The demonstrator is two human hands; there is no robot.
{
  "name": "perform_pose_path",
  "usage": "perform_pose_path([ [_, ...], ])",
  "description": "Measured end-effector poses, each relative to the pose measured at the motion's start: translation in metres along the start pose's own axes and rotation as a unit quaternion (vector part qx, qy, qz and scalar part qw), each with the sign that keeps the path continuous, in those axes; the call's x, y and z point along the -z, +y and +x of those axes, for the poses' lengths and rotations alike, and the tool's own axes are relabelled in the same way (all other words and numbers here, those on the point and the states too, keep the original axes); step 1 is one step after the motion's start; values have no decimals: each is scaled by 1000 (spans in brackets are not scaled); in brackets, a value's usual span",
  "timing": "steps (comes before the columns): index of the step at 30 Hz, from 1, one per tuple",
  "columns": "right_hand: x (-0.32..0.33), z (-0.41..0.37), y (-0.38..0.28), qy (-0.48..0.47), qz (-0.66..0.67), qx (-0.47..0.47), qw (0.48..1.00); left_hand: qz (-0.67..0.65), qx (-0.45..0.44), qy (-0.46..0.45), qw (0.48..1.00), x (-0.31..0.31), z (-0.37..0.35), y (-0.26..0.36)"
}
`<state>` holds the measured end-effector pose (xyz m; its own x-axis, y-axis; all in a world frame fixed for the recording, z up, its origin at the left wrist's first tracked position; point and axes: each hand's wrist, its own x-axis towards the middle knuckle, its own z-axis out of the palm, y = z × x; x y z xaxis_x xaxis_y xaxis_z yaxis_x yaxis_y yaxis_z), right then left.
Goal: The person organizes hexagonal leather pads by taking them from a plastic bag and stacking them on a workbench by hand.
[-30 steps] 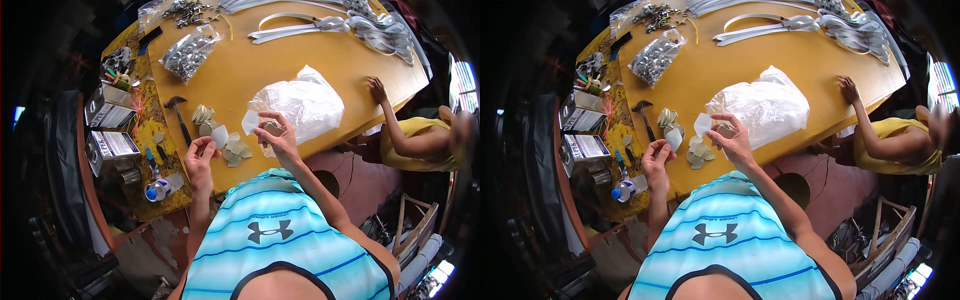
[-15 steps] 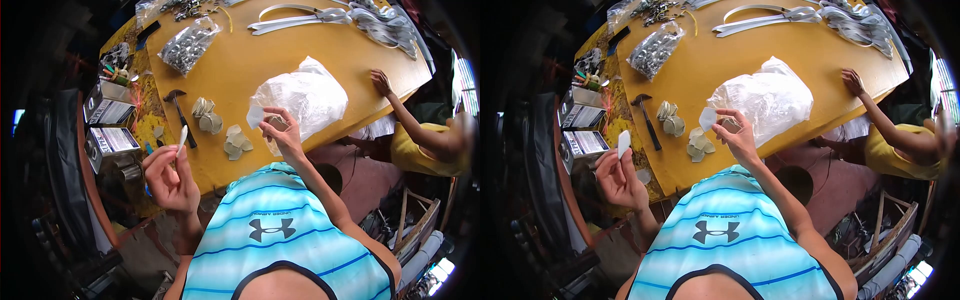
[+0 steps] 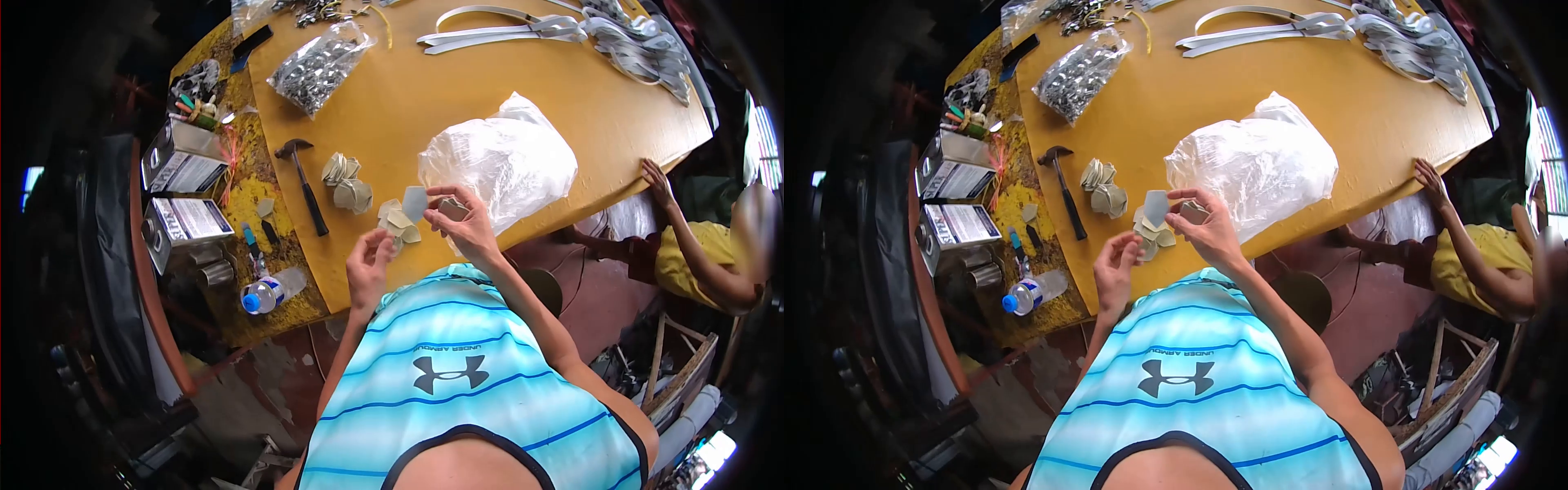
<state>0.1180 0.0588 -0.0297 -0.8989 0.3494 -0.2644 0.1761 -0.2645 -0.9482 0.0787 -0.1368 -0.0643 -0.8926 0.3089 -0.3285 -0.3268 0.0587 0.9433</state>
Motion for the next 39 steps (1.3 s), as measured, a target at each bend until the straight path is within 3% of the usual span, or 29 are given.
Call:
perform_pose_path([
  [4, -13, -2, 6, -75, -27, -24, 996, -29, -26, -67, 997, -6, 16, 38],
  [7, -17, 2, 12, -106, -6, -27, 994, 3, -58, -42, 997, 1, 23, 42],
  [9, -16, 6, 11, -108, 239, -114, 958, 51, -98, 10, 994, 4, 22, 52],
  [10, -15, 7, 8, -101, 241, -110, 959, 53, -99, 2, 994, 7, 23, 53],
  [11, -13, 7, 4, -103, 299, -133, 939, 185, -253, 53, 948, 11, 24, 54],
  [12, -10, 7, 1, -104, 355, -156, 916, 306, -396, 101, 860, 15, 24, 52],
  [14, -7, 11, 4, -98, 370, -162, 909, 326, -403, 102, 849, 19, 28, 32],
  [17, -5, 12, 6, -105, 428, -165, 882, 515, -341, 34, 786, 21, 29, 4],
  [18, -5, 12, 6, -112, 424, -155, 885, 515, -341, 34, 786, 22, 24, -3],
  [21, -6, 10, 4, -123, 397, -132, 900, 383, -250, 23, 889, 20, 13, -13],
  [24, -12, 8, 7, -126, 365, -129, 914, 309, -281, 14, 909, 5, 3, 26],
  [25, -14, 8, 7, -124, 354, -136, 917, 307, -279, 18, 910, -2, 3, 37],
  [27, -19, 7, 7, -135, 338, -145, 920, 299, -380, -45, 874, -13, 8, 54],
  [30, -25, 9, 10, -149, 319, -150, 924, 346, -396, -69, 848, -16, 19, 60],
  [35, -26, 8, 4, -152, 298, -143, 931, 347, -388, -86, 850, -14, 22, 57],
  [38, -28, 9, 2, -150, 283, -154, 935, 301, -360, -61, 881, -14, 21, 52],
  [39, -29, 8, 1, -155, 267, -151, 939, 260, -313, -49, 912, -13, 20, 51],
])
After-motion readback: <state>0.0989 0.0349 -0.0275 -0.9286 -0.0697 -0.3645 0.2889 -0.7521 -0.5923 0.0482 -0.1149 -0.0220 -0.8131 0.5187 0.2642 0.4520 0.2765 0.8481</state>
